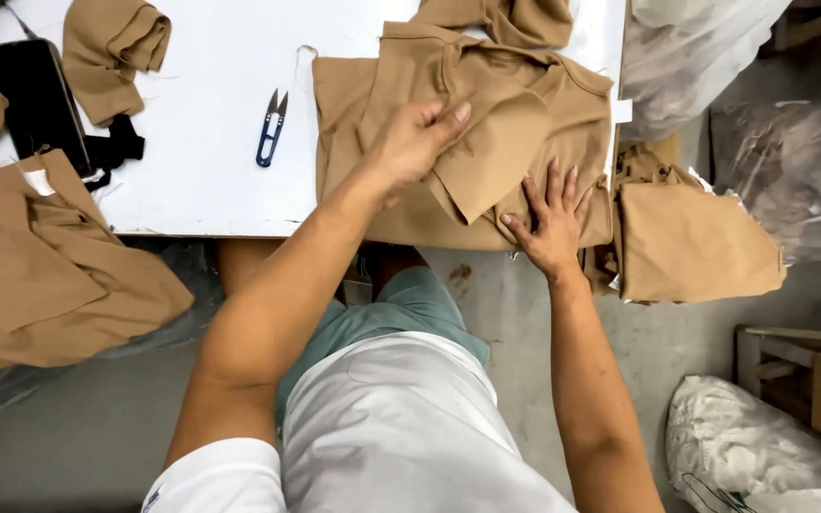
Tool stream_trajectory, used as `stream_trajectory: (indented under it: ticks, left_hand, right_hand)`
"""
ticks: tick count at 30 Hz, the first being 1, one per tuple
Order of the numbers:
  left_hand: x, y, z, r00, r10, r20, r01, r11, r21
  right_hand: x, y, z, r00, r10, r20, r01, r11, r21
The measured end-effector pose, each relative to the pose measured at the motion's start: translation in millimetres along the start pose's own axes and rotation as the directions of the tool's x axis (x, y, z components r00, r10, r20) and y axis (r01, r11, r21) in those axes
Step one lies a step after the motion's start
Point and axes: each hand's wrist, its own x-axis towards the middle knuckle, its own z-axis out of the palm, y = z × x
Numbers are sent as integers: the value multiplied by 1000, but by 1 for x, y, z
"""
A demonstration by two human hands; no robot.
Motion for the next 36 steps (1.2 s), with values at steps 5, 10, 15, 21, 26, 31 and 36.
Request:
stream_trajectory:
  ticks: [5, 10, 15, 21, 26, 31, 36]
  left_hand:
    - [50, -118, -43, 971, -51, -233, 217, 595, 774]
    - [43, -117, -54, 900, 109, -423, 288, 580, 762]
    - [33, -90, -135, 794, 355, -494, 208, 605, 769]
    - [-21, -52, -299, 396, 613, -683, 619, 371, 692]
    - [-49, -72, -338, 504, 639, -581, 695, 99, 712]
    - [-32, -48, -281, 576, 552, -603, 525, 316, 790]
    - [-8, -44, -299, 303, 475, -826, 604, 575, 552]
  right_hand:
    - [1, 5, 4, 999, 40, 32, -38, 998, -47]
    - [-3, 5, -2, 998, 33, 54, -31, 999, -32]
    - [4, 10, 12, 1000, -14, 5, 14, 998, -58]
    - [-1, -7, 7, 996, 28, -82, -33, 997, -66]
    - [2, -12, 5, 996, 44, -82, -50, 996, -74]
    - [2, -15, 2, 997, 54, -48, -57, 996, -62]
    - [2, -17, -1, 996, 83, -20, -84, 995, -52]
